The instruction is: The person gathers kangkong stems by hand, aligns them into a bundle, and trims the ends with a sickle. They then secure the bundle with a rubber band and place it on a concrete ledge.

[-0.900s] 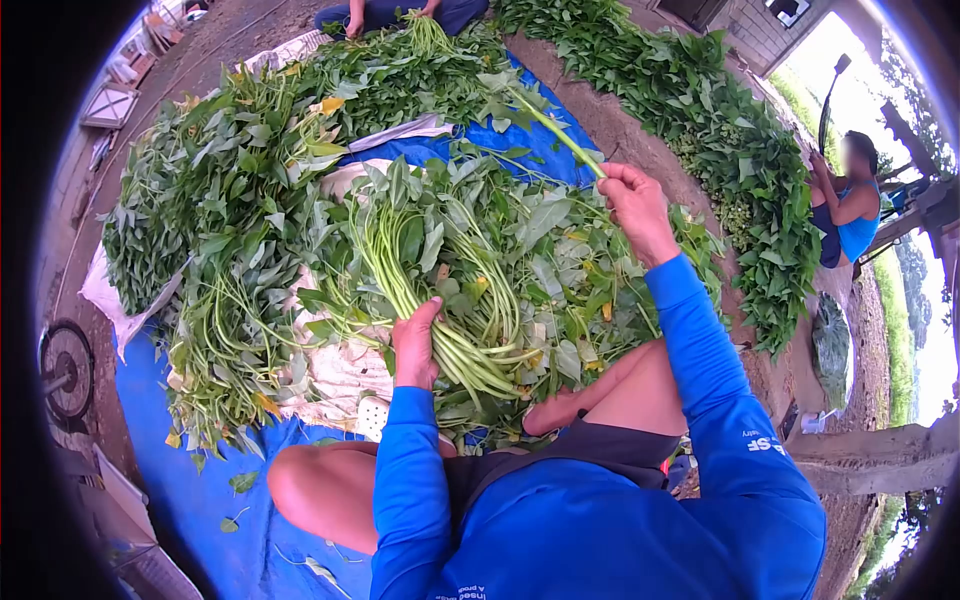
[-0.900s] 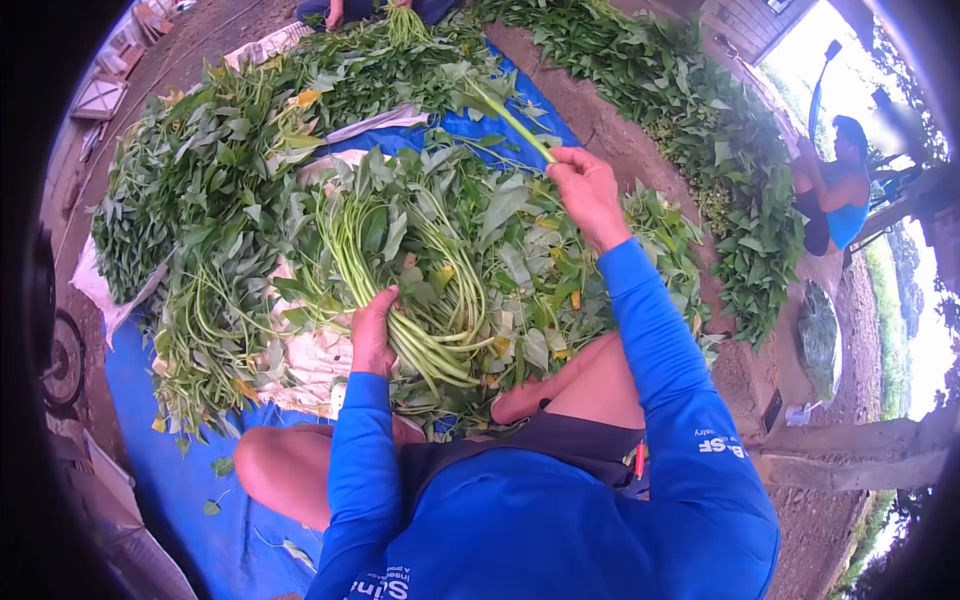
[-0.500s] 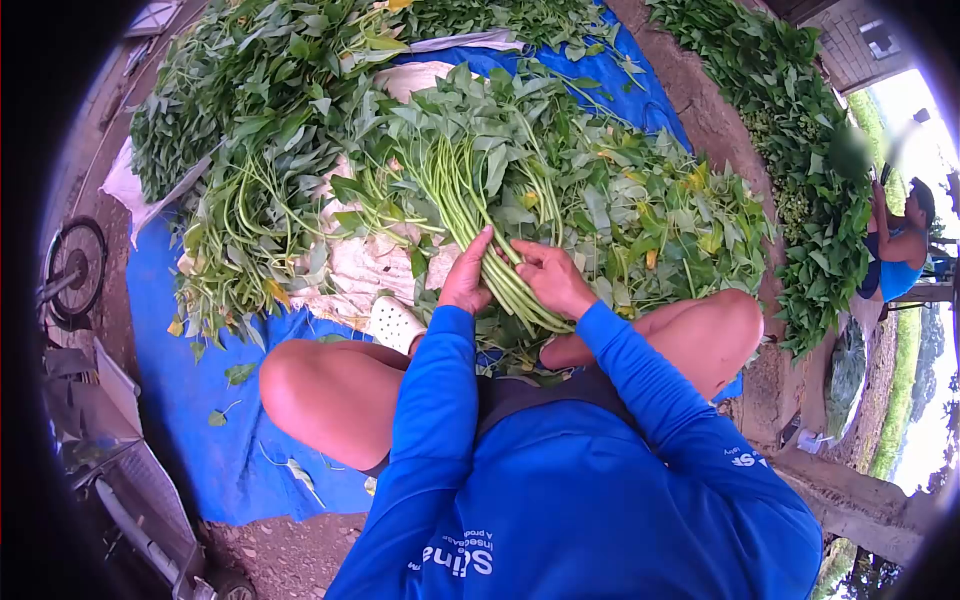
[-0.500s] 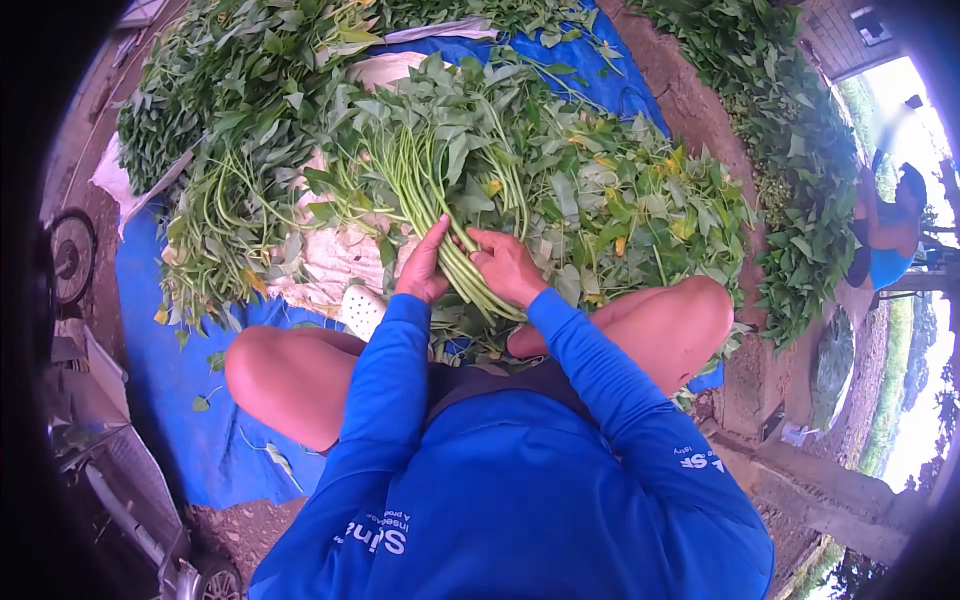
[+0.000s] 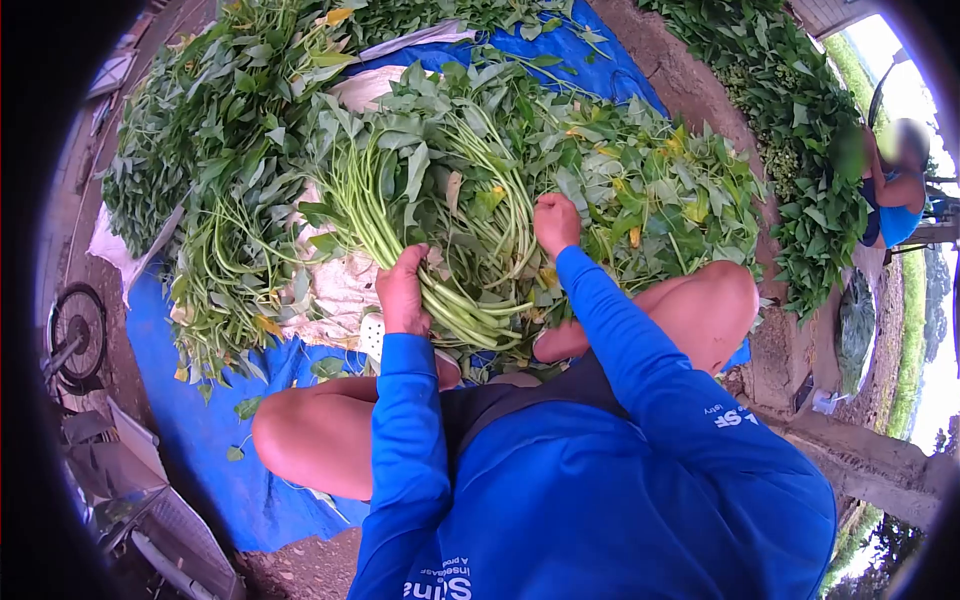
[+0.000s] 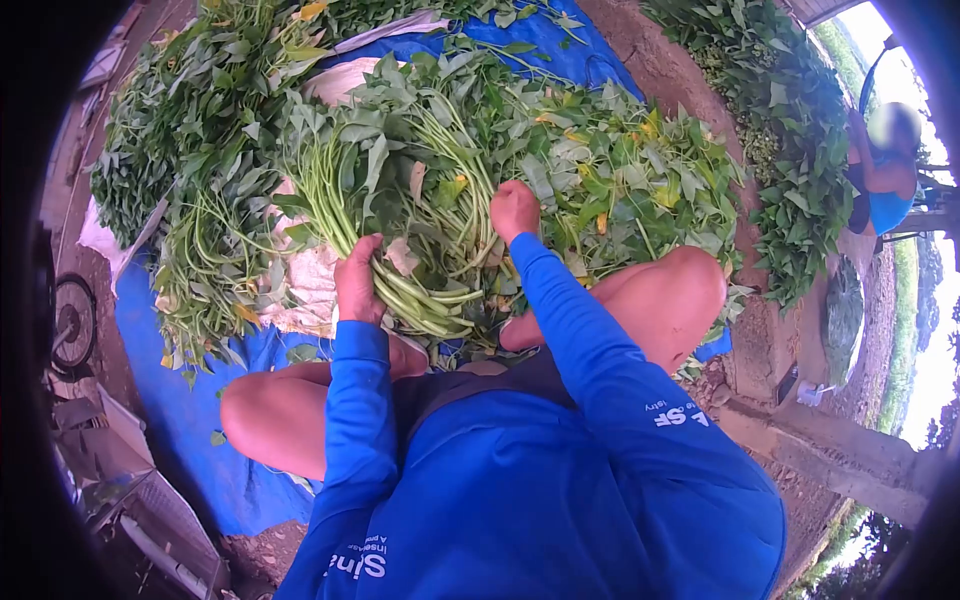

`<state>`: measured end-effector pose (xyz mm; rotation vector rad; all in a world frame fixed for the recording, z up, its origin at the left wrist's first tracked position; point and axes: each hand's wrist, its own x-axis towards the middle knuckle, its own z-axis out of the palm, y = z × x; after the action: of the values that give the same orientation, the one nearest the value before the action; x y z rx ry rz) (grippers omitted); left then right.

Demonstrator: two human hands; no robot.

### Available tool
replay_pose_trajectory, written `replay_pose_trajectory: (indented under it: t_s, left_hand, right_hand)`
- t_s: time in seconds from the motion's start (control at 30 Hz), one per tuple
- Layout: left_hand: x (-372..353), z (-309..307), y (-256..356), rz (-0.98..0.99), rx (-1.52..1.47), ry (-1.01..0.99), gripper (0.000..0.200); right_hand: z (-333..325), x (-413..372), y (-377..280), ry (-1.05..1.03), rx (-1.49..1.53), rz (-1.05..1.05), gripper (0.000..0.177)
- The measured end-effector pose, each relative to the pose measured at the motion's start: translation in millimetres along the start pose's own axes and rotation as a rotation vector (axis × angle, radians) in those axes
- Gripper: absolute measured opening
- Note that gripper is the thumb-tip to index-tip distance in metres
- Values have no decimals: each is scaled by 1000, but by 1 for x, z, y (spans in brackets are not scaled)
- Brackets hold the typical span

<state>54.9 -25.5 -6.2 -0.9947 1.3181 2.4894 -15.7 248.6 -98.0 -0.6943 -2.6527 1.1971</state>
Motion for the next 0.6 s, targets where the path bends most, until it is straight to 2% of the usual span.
replay_pose_trajectory:
  t_s: [0.07, 0.1, 0.2, 0.23, 0.33, 0.47, 0.6]
  left_hand:
    - [-11, 8, 15, 30, 33, -13, 23]
    - [-11, 9, 13, 35, 26, -17, 23]
    - [-9, 13, 3, 73, 24, -14, 23]
    - [-1, 10, -8, 85, 26, -8, 22]
    - [7, 4, -23, 80, 87, 11, 20]
    - [5, 8, -26, 74, 75, 27, 22]
    - [6, 14, -23, 81, 75, 40, 34]
  right_hand:
    - [19, 31, 43, -225, -70, 40, 29]
    - [19, 37, 43, -340, -104, 57, 30]
    - [14, 42, 40, -399, -218, 8, 32]
    - [6, 38, 28, -346, -193, 57, 34]
    - [-27, 40, -6, -342, 48, 99, 35]
    - [-102, 29, -80, -455, 395, 227, 27]
    - [-160, 8, -119, -383, 455, 75, 28]
